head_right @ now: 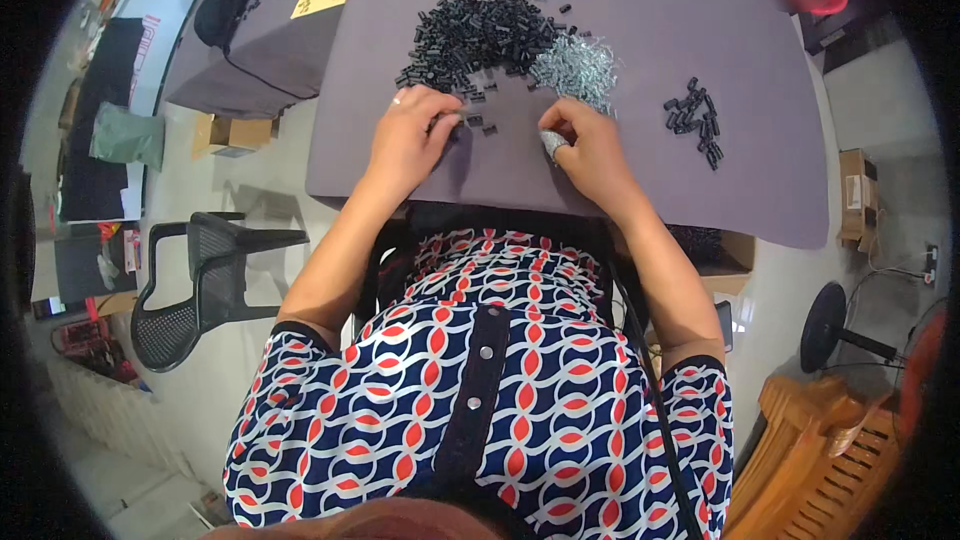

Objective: Assembling small black plastic components into metal connectors manually.

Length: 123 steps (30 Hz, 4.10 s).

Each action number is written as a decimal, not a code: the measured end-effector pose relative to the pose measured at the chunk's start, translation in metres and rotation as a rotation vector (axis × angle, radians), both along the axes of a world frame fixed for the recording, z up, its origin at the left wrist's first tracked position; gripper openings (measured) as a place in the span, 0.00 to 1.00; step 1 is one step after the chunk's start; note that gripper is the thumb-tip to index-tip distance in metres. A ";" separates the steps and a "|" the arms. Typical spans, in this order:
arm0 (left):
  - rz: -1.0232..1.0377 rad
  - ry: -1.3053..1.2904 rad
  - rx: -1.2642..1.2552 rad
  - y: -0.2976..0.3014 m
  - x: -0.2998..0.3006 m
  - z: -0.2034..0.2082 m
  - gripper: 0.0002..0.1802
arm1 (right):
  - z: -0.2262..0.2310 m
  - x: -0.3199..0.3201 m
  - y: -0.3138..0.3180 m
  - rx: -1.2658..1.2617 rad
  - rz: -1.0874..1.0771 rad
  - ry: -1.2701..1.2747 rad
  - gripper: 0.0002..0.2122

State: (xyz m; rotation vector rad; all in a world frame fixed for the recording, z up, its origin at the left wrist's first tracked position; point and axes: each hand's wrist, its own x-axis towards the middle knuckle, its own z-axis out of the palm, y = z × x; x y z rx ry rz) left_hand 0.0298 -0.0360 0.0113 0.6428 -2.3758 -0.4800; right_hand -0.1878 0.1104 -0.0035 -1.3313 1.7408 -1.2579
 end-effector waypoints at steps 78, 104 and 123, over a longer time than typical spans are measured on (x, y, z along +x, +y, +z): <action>-0.268 0.349 1.326 0.053 0.008 0.002 0.09 | 0.058 0.025 -0.016 0.039 0.378 -0.109 0.05; -0.262 0.299 1.467 0.055 0.007 0.008 0.09 | 0.059 0.020 -0.005 0.007 0.509 -0.127 0.14; -0.199 0.557 1.432 0.071 -0.005 0.016 0.06 | 0.053 0.046 -0.004 -0.338 0.262 0.587 0.26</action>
